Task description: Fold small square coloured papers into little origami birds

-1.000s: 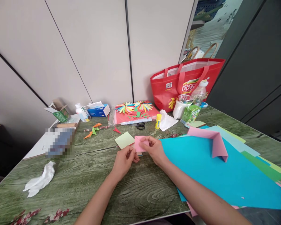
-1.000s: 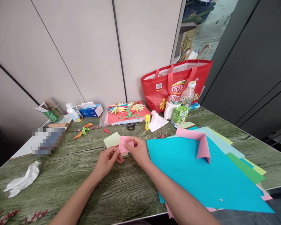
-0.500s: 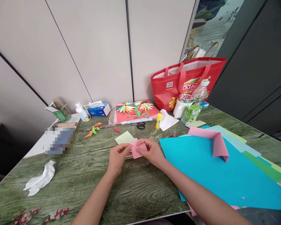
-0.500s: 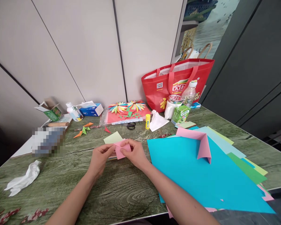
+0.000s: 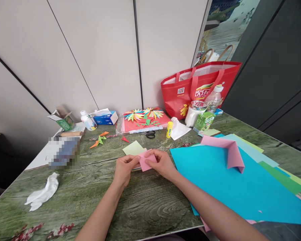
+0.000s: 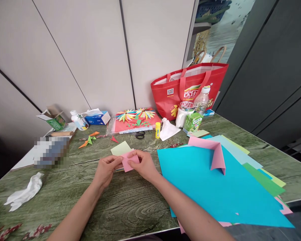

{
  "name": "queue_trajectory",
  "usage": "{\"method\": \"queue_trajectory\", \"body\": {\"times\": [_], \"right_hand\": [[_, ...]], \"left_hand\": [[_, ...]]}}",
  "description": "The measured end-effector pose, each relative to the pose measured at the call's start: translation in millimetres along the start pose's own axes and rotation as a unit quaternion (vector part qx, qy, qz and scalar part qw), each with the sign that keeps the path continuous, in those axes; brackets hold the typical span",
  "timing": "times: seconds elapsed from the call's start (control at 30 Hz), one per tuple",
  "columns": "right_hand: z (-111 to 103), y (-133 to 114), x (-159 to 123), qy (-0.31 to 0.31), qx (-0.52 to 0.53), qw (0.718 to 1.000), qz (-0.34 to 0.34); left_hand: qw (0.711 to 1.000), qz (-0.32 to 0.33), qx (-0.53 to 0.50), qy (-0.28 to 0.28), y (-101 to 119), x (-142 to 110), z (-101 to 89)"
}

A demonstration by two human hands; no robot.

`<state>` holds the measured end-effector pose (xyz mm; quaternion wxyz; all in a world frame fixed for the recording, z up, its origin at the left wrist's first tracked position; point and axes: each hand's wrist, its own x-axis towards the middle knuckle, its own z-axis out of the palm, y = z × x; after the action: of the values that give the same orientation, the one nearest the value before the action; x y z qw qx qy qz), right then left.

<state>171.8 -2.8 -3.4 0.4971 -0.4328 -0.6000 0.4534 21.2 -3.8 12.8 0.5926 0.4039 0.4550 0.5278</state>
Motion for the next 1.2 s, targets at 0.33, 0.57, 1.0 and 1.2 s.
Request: {"method": "queue_trajectory", "body": {"times": [0.33, 0.57, 1.0, 1.2], "right_hand": [[-1.4, 5.1, 2.7, -0.004, -0.003, 1.0, 0.005], [-0.5, 2.2, 2.2, -0.02, -0.025, 0.999, -0.012], [-0.5, 3.9, 3.6, -0.02, -0.016, 1.0, -0.007], [-3.7, 7.2, 5.7, 0.044, 0.022, 0.999, -0.005]], "left_hand": [[0.999, 0.012, 0.034, -0.036, 3.9, -0.6, 0.0], [0.995, 0.03, 0.094, 0.0, 2.4, 0.9, -0.4], [0.997, 0.042, 0.062, -0.007, -4.3, 2.1, -1.6], [0.993, 0.008, 0.083, -0.081, -1.7, -1.5, 3.9]]}}
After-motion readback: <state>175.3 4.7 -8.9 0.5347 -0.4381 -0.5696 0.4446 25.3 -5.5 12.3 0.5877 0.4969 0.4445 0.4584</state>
